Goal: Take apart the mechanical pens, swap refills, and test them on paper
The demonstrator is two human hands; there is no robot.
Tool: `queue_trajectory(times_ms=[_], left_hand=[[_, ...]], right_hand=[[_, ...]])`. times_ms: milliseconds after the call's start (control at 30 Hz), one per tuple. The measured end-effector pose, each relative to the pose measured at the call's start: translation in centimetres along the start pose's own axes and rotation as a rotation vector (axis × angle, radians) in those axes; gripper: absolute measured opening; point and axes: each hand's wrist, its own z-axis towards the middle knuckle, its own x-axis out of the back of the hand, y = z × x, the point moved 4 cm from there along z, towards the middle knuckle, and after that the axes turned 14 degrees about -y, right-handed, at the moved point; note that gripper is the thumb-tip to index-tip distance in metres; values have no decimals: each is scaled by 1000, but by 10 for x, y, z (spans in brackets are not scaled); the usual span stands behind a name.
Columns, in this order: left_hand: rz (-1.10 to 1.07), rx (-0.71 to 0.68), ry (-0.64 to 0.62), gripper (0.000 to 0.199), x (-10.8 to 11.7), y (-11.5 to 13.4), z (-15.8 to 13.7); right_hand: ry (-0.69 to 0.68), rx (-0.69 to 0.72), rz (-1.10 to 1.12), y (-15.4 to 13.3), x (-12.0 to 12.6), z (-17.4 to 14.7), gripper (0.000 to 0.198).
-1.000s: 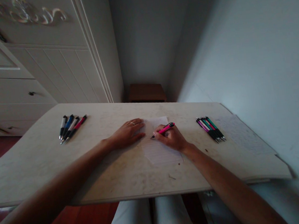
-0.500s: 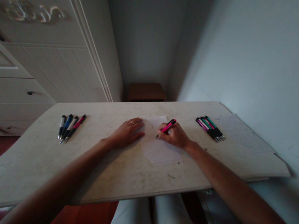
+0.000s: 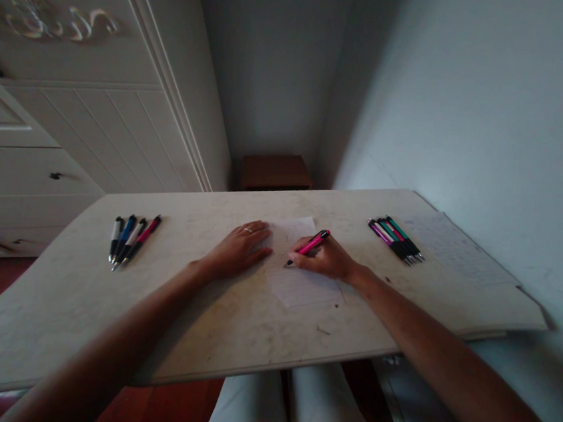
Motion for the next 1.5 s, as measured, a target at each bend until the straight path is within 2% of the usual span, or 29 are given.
queue_trajectory(times_ms=[100, 233, 533, 733, 900, 1067, 1233, 1400, 1500], left_hand=[[0, -2, -9, 51, 0, 0, 0], [-7, -2, -7, 49, 0, 0, 0], [-4, 5, -10, 49, 3, 2, 0], [-11, 2, -2, 50, 3, 2, 0], [-8, -7, 6, 50, 2, 1, -1], [-14, 8, 1, 45, 1, 0, 1], [-17, 22, 2, 41, -1, 0, 2], [-29, 39, 2, 43, -1, -1, 2], [-40, 58, 17, 42, -1, -2, 2]], right_hand=[[120, 6, -123, 2, 10, -1, 20], [168, 5, -165, 5, 13, -2, 22], [171, 21, -132, -2, 10, -3, 27], [182, -7, -137, -2, 9, -5, 42], [188, 31, -111, -1, 7, -3, 38], [334, 5, -93, 6, 15, -4, 27], [443, 11, -150, 13, 22, -6, 28], [419, 31, -126, 25, 23, -5, 45], [482, 0, -107, 30, 27, -6, 59]])
